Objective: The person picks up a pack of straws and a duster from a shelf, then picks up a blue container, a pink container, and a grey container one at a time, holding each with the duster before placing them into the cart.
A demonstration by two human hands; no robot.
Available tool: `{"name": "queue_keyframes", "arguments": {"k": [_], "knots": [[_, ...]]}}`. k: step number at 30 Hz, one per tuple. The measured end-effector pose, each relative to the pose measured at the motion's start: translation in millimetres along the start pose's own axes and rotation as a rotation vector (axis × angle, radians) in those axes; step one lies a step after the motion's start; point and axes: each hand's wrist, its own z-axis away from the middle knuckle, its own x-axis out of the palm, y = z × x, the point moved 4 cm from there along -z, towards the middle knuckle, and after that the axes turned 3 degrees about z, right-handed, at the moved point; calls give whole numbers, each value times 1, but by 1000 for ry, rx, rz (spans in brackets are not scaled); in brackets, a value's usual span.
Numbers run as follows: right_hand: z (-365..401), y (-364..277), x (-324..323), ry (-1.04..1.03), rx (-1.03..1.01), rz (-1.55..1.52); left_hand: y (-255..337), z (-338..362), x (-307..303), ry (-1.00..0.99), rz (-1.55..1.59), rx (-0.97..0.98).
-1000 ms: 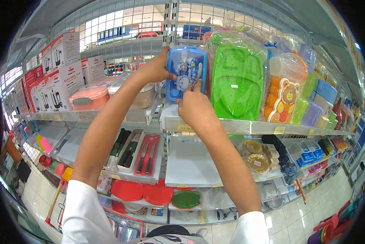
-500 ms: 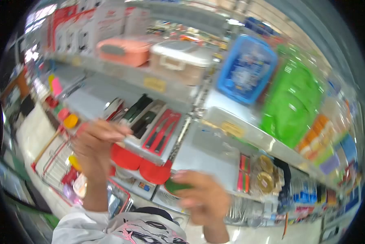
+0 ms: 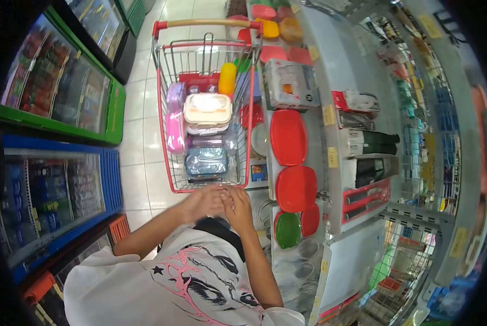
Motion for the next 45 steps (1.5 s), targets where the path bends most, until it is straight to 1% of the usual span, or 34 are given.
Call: {"name": "queue_keyframes", "arguments": {"k": [1,2,3,4,5,6,7,8,10,11,12,13,14,15,16,18,19,23,25,29,31,32,34,35,36,37,38,40,41,42,44,45], "knots": [[11,24,16,72,94,-81,8,-3,-22,38,-42,-48],[24,44,25,56,107,-92,16,-15,-52,144,-107,74],[42,69,28,-37,206,-92,21,-26,-84,251,-177,187],[64,94,30,-125,305,-91,32,-31,-109,382,-236,250],[89,117,30,-145,418,-120,39,-41,-136,541,-205,264],[121,142,29,-160,533,-146,47,-54,-165,587,-545,324],[160,174,29,-144,598,-97,54,-64,-182,612,-889,386],[201,205,30,-126,662,-49,57,-68,-181,599,-897,370],[287,251,30,-143,990,-232,66,-73,-166,651,-1681,353],[333,268,33,-112,1108,-329,64,-90,-185,610,-1734,257],[371,274,38,-75,1221,-429,66,-100,-189,589,-1745,248],[396,263,42,-59,1236,-437,67,-110,-188,560,-1947,245],[419,249,42,7,1297,-458,68,-119,-187,524,-2146,245],[434,234,41,69,1357,-477,71,-128,-191,483,-2183,120],[441,215,41,76,1371,-477,74,-132,-188,465,-2183,113],[446,181,39,23,1292,-369,77,-137,-186,453,-2351,-157],[443,179,36,19,1295,-364,74,-140,-186,472,-2355,-205],[424,170,38,78,1294,-410,66,-153,-201,537,-2376,-207],[417,162,41,115,1297,-436,64,-152,-200,559,-2387,-119],[394,153,46,194,1286,-489,73,-144,-188,526,-2413,-62],[379,148,45,230,1277,-514,95,-137,-179,590,-2313,533],[371,147,47,245,1270,-530,109,-132,-175,597,-2317,532],[361,143,51,254,1265,-554,152,-105,-161,1129,-2240,696],[358,143,50,236,1273,-564,162,-102,-164,1133,-2241,693],[350,142,47,219,1277,-571,175,-99,-172,1243,-2233,512],[346,140,45,171,1338,-516,182,-95,-179,1349,-2211,330],[338,136,45,166,1332,-513,182,-95,-179,1358,-2205,331],[327,131,47,158,1308,-461,180,-95,-166,1370,-2072,337],[324,129,48,118,1320,-444,178,-92,-158,1337,-1981,379],[322,126,50,118,1316,-446,179,-92,-163,1340,-1981,383],[312,119,52,141,1174,-464,177,-94,-180,1285,-1892,653],[315,122,54,142,1173,-465,174,-95,-185,1285,-1892,655]]}}
